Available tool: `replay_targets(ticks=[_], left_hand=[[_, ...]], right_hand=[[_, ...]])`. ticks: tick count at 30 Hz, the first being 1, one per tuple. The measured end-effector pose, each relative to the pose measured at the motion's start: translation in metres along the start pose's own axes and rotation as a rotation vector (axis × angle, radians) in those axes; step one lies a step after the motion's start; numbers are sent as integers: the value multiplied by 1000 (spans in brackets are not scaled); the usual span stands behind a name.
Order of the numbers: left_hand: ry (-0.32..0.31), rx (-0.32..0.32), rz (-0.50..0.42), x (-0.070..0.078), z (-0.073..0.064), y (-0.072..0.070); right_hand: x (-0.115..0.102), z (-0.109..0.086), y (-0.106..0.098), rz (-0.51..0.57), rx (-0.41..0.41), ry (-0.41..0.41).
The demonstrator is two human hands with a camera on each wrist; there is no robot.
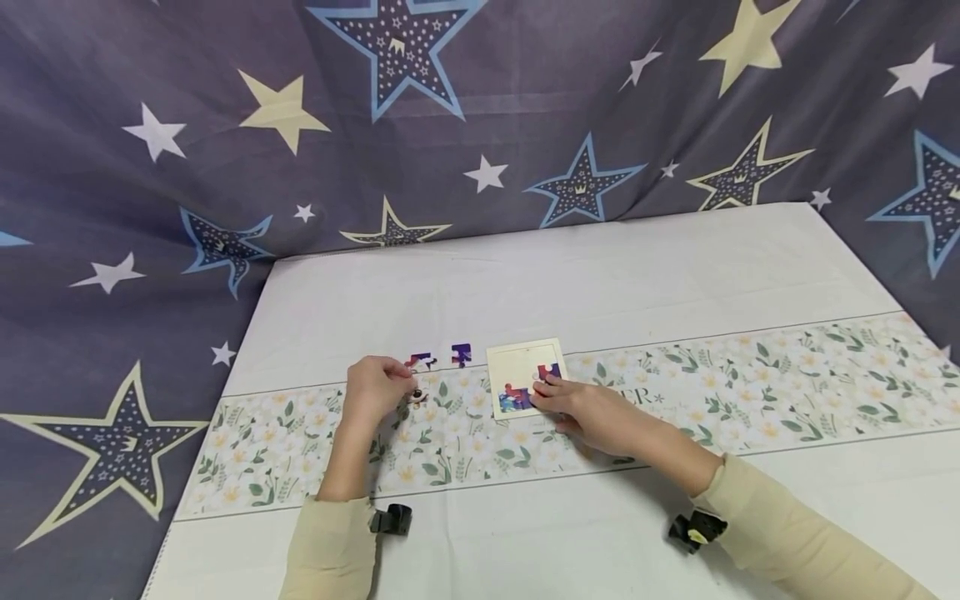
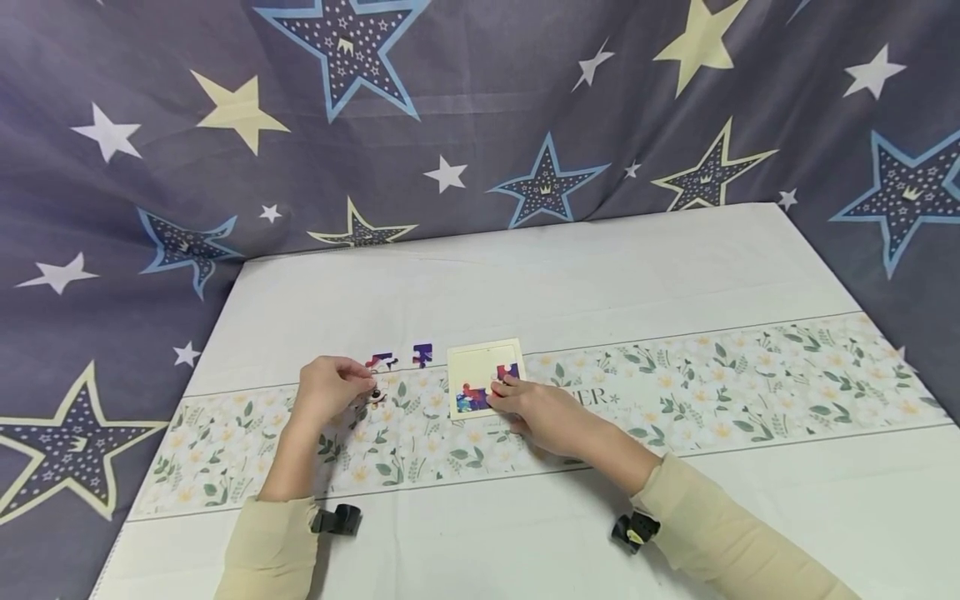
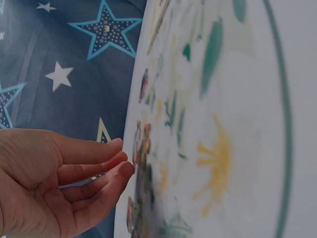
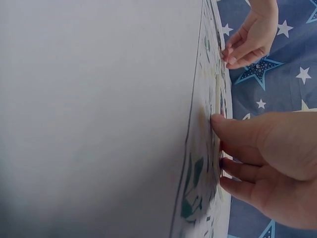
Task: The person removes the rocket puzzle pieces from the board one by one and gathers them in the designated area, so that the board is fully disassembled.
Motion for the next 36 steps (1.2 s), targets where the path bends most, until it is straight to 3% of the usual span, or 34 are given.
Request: replay_targets(ticks=[8, 14, 23, 30, 36], left_hand=[[108, -39, -16, 30, -9, 7], [150, -120, -54, 54, -15, 29], [252, -270, -59, 88, -26, 69], [315, -355, -30, 106, -33, 98], [345, -377, -23, 116, -38, 114]], right_hand=[[-9, 4, -4, -105, 6, -8], [-14, 4, -6, -182, 16, -41], [-18, -3, -8, -204, 29, -68], [-16, -8, -4, -132, -7, -62], [-7, -8, -2, 2, -66, -3]])
Point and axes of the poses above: each hand's wrist, its own z-axis towards the middle knuckle, its own y-axis out of the palm, x = y × z, the point moved 9 cm from there along z, towards the middle knuckle, and after that the axes turned 10 degrees about -y, right-handed, at the moved point
